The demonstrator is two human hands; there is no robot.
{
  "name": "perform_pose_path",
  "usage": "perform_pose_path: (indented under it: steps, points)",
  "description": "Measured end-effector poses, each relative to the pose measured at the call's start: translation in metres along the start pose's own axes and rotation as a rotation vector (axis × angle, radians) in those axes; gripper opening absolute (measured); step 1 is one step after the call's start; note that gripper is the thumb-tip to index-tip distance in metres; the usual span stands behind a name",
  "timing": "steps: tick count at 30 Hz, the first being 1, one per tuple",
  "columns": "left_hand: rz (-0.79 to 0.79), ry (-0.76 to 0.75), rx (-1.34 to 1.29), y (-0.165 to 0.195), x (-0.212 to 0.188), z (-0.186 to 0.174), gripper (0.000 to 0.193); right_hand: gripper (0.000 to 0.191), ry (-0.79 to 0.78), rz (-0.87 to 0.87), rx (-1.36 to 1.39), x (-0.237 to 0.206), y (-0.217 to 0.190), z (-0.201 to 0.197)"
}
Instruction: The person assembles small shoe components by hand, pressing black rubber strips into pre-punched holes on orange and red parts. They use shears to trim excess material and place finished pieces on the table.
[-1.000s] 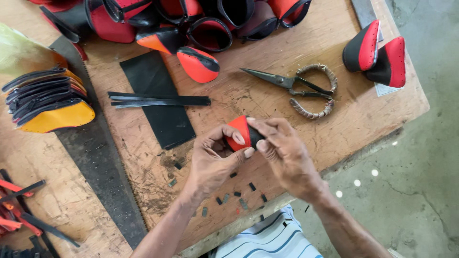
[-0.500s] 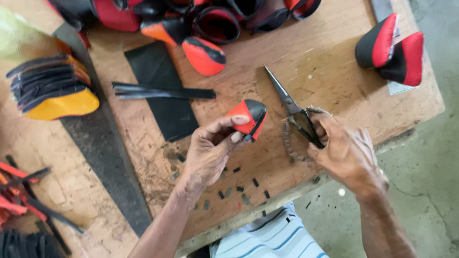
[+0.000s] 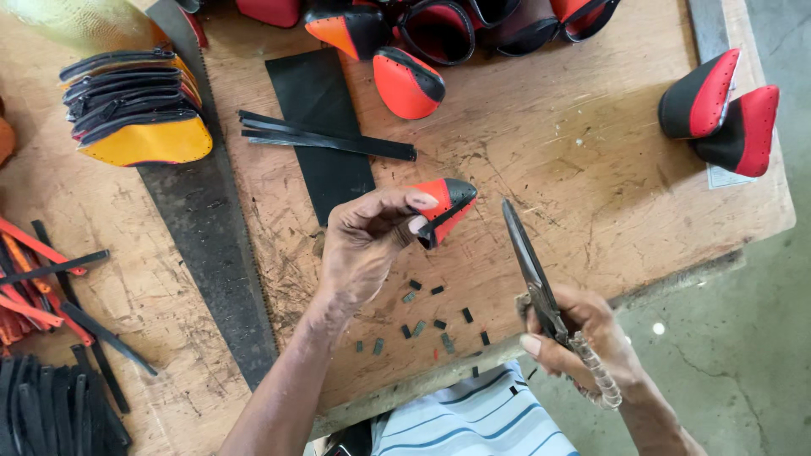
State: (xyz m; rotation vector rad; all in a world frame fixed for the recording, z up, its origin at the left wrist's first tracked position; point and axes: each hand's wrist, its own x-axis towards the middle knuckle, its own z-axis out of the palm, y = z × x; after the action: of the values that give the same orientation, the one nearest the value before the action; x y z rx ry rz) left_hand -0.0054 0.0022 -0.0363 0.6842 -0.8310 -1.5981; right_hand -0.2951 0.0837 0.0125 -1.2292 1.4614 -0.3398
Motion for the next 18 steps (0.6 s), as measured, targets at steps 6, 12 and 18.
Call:
perform_pose_path:
  steps: [6,12,18]
  points:
    - [-0.074,0.033,0.106,0.007,0.001,-0.002,0.032,0.039,-0.278,0.001,0.221,0.005,0.000,0.006]
    - [-0.116,-0.043,0.105,0.019,0.001,0.001,0.039,0.055,-0.263,-0.234,-0.027,0.011,-0.018,0.011]
    - [-0.068,-0.047,0.106,0.018,-0.001,0.000,0.035,0.057,-0.298,-0.081,-0.006,0.014,-0.022,0.013]
